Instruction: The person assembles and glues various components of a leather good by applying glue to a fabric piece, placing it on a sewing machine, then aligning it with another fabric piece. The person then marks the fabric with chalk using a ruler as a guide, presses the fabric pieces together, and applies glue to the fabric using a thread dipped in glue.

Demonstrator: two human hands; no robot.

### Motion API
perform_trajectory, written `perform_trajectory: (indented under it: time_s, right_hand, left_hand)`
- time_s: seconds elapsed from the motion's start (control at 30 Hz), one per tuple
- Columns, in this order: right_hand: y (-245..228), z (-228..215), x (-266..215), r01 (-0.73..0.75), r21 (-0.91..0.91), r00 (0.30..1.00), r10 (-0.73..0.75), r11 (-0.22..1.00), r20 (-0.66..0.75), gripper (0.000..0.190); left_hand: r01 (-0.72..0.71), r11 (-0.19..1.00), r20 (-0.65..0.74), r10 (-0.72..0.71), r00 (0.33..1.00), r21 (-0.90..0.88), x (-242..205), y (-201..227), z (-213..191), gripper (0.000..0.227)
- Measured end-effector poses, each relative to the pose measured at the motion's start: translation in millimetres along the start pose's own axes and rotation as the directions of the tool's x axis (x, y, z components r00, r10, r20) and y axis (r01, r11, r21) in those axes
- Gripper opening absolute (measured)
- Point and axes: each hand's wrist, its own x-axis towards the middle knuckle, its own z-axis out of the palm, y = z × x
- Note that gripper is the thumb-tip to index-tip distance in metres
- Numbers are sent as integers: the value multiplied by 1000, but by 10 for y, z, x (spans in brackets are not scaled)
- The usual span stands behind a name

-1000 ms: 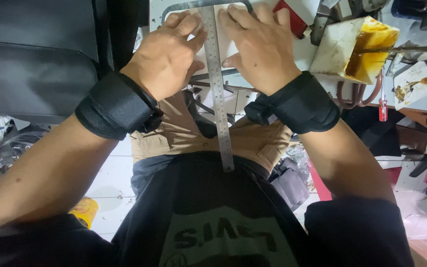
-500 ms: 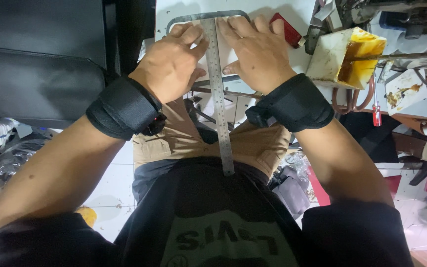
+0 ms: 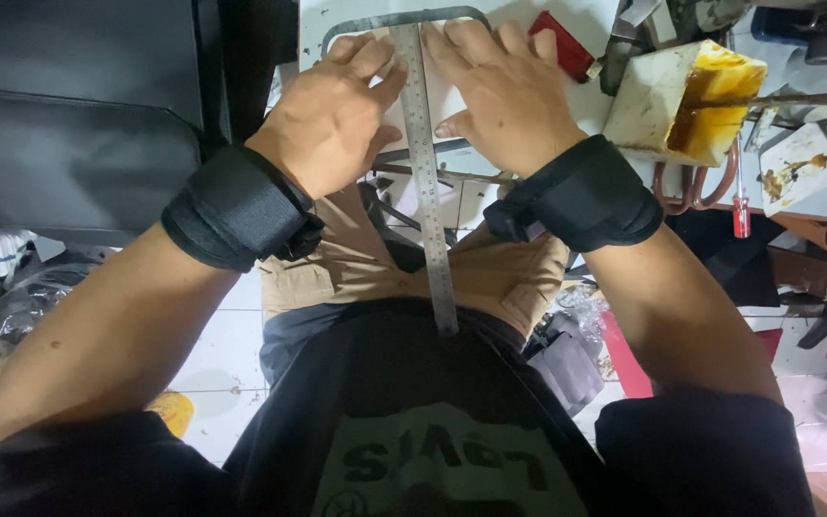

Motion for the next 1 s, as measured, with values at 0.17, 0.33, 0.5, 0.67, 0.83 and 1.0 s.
perform_trajectory:
  time_s: [0.17,0.33,0.5,0.67,0.83,1.0]
  right_hand:
    - [1,45,5,27,-46,1000,-28,999,-7,85]
    - [-58,71,-11,-15,-34,1000,16,999,16,82]
    - [-201,66,-92,3,-113,991,-18,994,-133,81]
    - [-796,-449,-361,-284,204,880,170,937,444,93]
    - [-879,46,-769,-337,423,923,209,841,322,101]
    - [-687,161,-1085,-144,616,955,272,774,-118,91]
  left_hand:
    - [3,1000,8,-3,1000,19,23,19,-33,62]
    - [-2,999,70,-1,998,38,23,26,13,59]
    - [3,1000,14,-3,1000,-2,28,22,7,58]
    - [55,992,-6,-56,998,-116,-12,8,96,68]
    - [124,974,31,-121,992,-189,36,106,-127,71]
    - [156,964,-18,-164,986,-213,28,102,-204,76]
